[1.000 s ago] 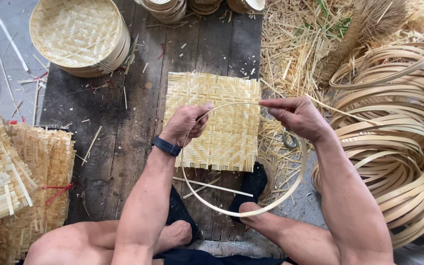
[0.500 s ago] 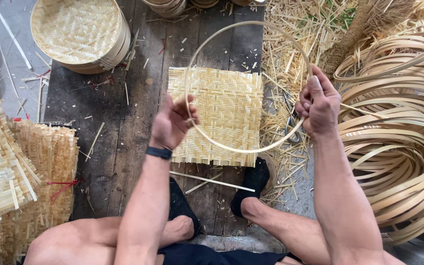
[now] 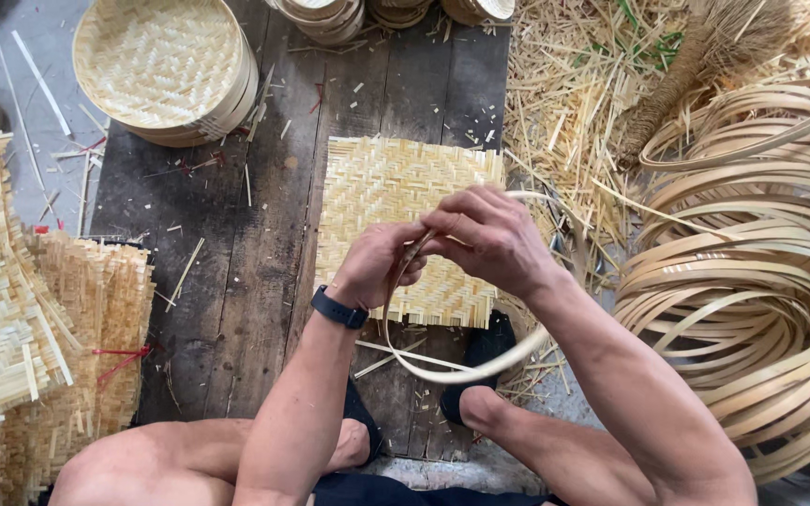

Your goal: The person weaves a bamboo mat, fits it into a circular hoop, and trims the excess material using shears and a knife to construct a steamer basket lid.

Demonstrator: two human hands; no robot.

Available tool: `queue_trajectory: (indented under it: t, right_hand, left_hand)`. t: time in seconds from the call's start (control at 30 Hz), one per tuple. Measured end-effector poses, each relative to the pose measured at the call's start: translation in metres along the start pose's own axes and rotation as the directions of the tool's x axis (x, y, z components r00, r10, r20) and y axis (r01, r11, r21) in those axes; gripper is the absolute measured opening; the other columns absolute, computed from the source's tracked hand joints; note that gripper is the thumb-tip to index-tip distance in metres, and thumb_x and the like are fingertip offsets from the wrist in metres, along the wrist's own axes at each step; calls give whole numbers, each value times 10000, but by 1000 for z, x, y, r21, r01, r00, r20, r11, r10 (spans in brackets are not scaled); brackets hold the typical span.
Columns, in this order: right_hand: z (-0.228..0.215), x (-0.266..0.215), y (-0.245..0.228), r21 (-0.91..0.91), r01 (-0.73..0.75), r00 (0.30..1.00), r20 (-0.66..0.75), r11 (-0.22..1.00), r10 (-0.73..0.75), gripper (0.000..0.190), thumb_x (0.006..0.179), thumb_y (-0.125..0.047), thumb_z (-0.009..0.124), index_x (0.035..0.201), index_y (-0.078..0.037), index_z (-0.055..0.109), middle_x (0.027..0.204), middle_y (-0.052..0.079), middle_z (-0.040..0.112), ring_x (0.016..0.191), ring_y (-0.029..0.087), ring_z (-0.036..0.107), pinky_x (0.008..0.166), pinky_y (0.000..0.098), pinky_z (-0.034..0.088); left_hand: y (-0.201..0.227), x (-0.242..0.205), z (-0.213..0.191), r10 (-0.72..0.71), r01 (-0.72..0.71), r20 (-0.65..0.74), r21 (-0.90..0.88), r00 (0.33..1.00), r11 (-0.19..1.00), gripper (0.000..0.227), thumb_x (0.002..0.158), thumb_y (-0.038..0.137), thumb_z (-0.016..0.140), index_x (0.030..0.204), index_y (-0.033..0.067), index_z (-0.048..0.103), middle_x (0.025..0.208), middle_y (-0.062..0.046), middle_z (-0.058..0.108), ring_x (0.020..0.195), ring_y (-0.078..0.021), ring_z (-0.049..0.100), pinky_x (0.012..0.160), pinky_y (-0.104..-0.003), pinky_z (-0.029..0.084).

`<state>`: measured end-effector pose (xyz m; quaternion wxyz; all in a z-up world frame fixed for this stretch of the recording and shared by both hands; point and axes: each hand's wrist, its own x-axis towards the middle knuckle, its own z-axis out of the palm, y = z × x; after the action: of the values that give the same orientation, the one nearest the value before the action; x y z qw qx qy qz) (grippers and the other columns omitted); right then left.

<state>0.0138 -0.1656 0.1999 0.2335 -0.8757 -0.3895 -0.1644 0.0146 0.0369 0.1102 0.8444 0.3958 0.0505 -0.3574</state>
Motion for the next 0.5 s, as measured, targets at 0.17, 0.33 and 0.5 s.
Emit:
queue_trajectory:
  t: [0.17,0.33,0.5]
  right_hand:
    - [7,-1,-6,-42,68,994,84,997,-64,188,891,-249,816,974,-94,751,868,14,654,770,164,627,614,303,524]
    - [13,-9,-19,-112,58,997,56,992,-52,132,820,-138,809,902,-70,730,798,21,593,707,165,583,541,316,491]
    - [13,-16,-32,-157,-1,1000,-14,988,-1,142,793,-98,805,914,-83,732,779,15,554,717,171,578,540,328,497]
  left_hand:
    - [16,-5,9,-241,235,63,86,969,968,727,925,748,328,766,122,661,614,45,521,488,-76,423,439,-239,315]
    - [7,2,28,-199,218,-92,319,976,922,808,815,932,236,507,203,401,468,65,346,384,-77,276,352,-263,175]
    - [-9,-1,35,-148,186,-165,243,975,952,774,835,899,250,515,208,388,473,78,309,382,-71,251,345,-271,175]
